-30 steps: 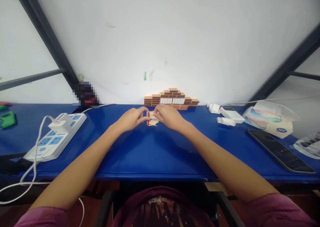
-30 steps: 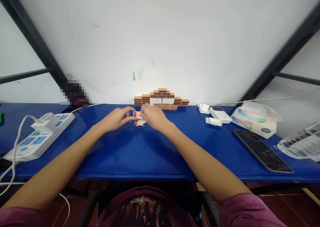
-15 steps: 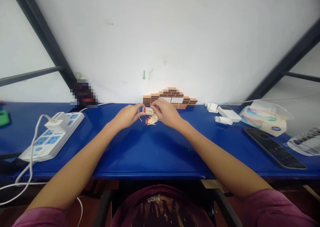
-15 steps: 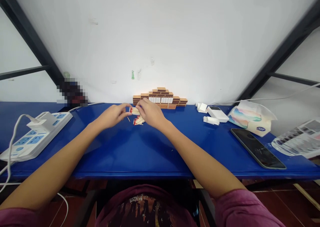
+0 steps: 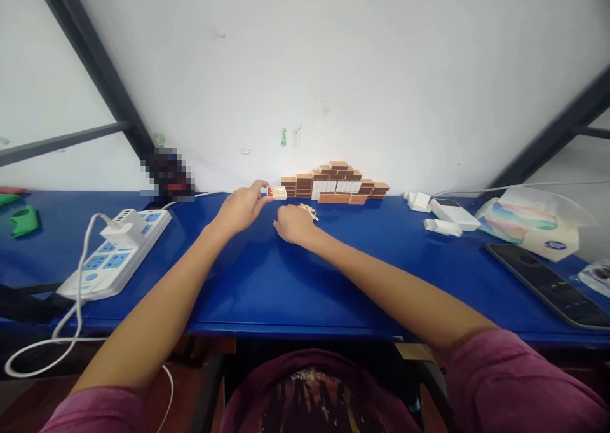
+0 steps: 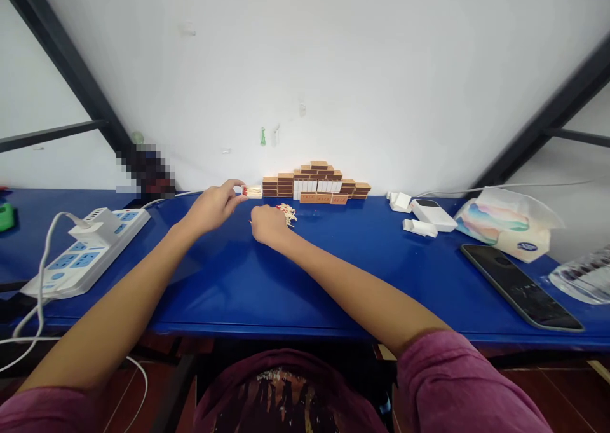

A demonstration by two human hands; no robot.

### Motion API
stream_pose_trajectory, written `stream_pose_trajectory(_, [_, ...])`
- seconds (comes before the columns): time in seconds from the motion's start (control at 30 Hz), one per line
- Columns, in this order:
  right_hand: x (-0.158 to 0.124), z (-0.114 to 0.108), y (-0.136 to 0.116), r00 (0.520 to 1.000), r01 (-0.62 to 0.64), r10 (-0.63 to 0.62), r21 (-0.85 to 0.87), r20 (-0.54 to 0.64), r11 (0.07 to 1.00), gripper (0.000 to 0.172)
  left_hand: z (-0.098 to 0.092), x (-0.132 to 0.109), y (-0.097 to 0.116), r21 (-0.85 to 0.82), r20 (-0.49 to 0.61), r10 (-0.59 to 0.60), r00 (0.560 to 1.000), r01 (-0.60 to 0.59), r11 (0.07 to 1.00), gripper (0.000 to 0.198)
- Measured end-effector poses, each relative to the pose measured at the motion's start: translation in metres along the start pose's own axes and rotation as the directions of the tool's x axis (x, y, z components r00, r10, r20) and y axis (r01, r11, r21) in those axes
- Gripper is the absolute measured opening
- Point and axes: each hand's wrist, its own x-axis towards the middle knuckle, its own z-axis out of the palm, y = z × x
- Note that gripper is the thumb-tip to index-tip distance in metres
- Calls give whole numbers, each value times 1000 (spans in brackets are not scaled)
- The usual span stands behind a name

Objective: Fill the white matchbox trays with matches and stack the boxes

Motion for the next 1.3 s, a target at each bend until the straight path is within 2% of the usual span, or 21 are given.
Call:
stream_pose_trajectory(0.07, [-2,2,-3,999,23,-23,4,39,1000,29,-1,-1,1,18,-10,-5,1000,5,1000,37])
stream_pose_trajectory(0.17, [-11,-2,0,984,149,-155,77,82,986,24,-1,-1,2,-3,-7,-5,1000,5,1000,36])
stream_pose_trajectory(0.23, [-19,-12,7,965,241,-252,149,64,959,22,0,-1,3,-36,10,-1,1000,1,999,35])
stream_pose_trajectory(0.3, [-25,-25,20,957,279,-290,216,16,936,21,2,-1,3,-63,26,6,1000,-5,998,34])
stream_pose_trajectory(0.37, [-26,-38,36,961,275,-267,254,-66,927,22,5,-1,5,-97,43,29,999,-25,995,33])
stream_pose_trajectory(0.47, [-19,-47,61,944,270,-202,256,-262,928,16,9,-2,11,-178,73,93,993,-79,981,34])
stream_pose_trajectory(0.53, [-13,-46,71,936,274,-190,271,-297,923,14,10,-3,16,-229,79,126,989,-105,968,35])
stream_pose_trajectory(0.63, [-10,-38,75,924,321,-229,295,-306,900,16,10,-4,22,-278,82,152,985,-124,953,35])
stream_pose_trajectory(0.77, [-17,-34,72,878,396,-257,311,-403,864,17,8,-4,23,-306,77,160,984,-129,943,33])
stream_pose_trajectory(0.93, [-29,-31,74,852,318,-134,295,-507,901,19,11,-3,18,-250,62,112,992,-94,964,30])
stream_pose_trajectory(1.0, [-31,-25,73,885,248,-91,298,-456,922,23,12,-2,16,-188,48,62,997,-52,981,30])
stream_pose_trajectory(1.07, [-32,-17,68,938,177,-71,294,-340,939,27,13,-2,14,-136,31,4,1000,0,991,29])
stream_pose_trajectory(1.13, [-31,-9,59,968,137,-71,272,-240,953,29,12,-2,13,-103,18,-37,999,39,994,28])
stream_pose_trajectory(1.3, [-33,2,41,967,202,-178,125,-183,971,27,11,-1,12,-77,13,-49,999,50,996,30])
